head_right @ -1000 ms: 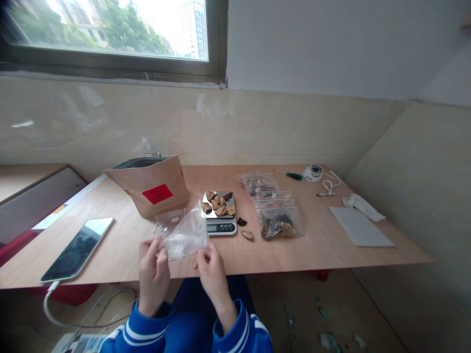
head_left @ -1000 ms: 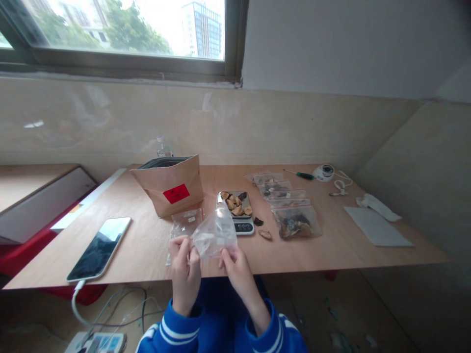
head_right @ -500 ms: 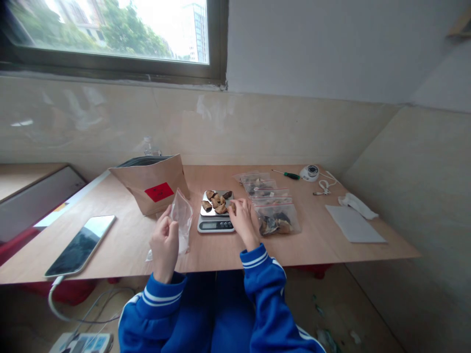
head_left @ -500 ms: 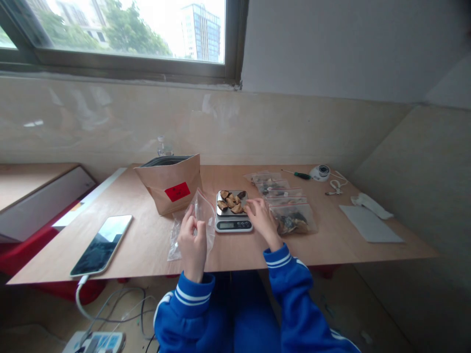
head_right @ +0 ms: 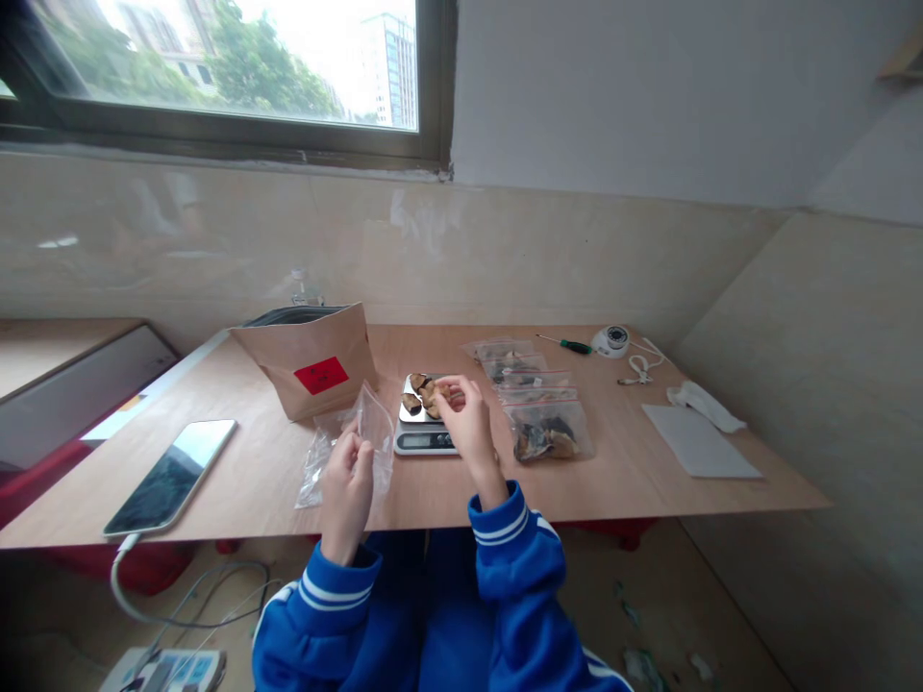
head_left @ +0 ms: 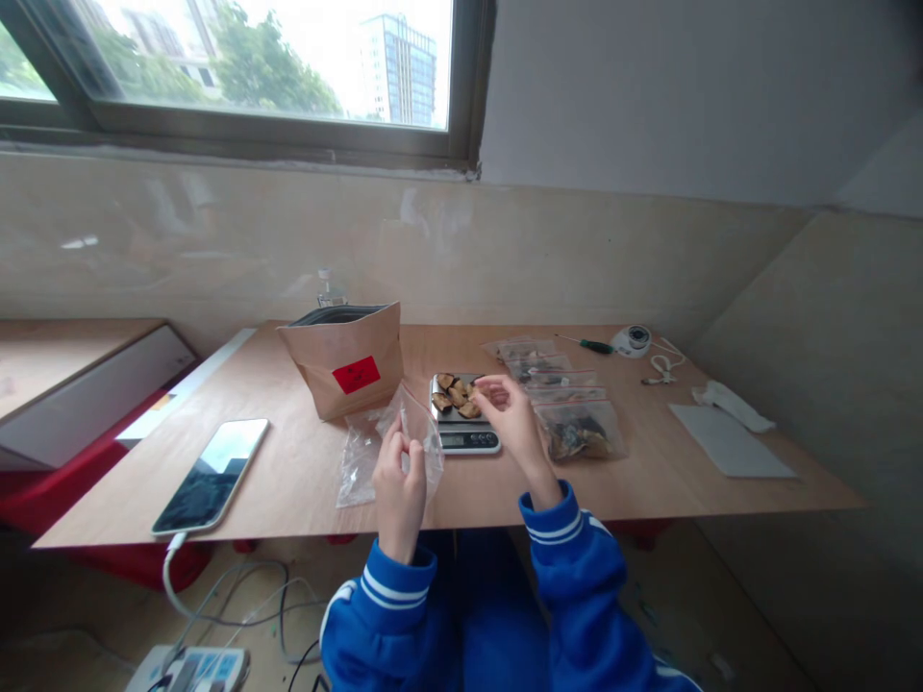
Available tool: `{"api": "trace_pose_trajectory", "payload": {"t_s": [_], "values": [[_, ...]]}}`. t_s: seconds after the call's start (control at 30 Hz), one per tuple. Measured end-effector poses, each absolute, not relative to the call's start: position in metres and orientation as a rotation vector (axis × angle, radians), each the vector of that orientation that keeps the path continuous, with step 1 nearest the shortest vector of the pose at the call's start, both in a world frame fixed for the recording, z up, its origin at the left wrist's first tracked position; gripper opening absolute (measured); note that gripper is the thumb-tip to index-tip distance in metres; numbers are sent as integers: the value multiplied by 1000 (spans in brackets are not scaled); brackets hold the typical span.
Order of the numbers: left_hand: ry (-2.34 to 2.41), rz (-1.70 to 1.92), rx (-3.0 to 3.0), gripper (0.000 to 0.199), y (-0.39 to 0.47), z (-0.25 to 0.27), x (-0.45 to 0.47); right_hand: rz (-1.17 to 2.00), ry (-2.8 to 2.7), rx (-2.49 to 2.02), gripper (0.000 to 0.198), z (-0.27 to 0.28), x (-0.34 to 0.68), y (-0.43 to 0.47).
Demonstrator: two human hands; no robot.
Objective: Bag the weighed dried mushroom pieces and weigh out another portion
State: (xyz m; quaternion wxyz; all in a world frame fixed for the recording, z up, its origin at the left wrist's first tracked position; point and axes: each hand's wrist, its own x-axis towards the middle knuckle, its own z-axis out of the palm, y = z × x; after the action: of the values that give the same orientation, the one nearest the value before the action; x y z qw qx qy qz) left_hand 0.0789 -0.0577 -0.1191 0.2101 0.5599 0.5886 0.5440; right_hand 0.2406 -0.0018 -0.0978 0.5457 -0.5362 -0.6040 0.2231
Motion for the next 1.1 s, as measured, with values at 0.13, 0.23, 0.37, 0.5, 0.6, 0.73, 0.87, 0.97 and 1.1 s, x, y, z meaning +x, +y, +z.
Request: {"api": "trace_pose_trajectory", "payload": {"t_s": [0.13,0.23,0.37,0.5,0.6,0.73,0.87,0.97,1.1], "values": [[1606,1487,1582,25,-58,-122,82,711,-1634,-1107,25,-70,218,-20],[1637,1510,1538,30,-59,-123,82,621,-1594,-1198,28,-81,224,-14],[1628,1534,1506,32,-61,-126,82,302,-1582,-1566,26,-119,235,7],[1594,1537,1517,31,-63,-127,81,132,-1585,-1831,30,-144,229,16],[1582,1563,1526,34,-64,-126,79,122,-1566,-1858,20,-150,226,16],[1602,1536,1494,42,-65,-125,78,129,-1566,-1828,13,-152,233,16],[1590,1561,1474,43,-66,-123,80,133,-1627,-1741,20,-155,240,16],[1576,1559,1462,44,-67,-121,78,139,-1638,-1725,21,-159,244,17],[1542,1574,1446,42,-66,-123,70,108,-1533,-1769,16,-157,250,19]]}}
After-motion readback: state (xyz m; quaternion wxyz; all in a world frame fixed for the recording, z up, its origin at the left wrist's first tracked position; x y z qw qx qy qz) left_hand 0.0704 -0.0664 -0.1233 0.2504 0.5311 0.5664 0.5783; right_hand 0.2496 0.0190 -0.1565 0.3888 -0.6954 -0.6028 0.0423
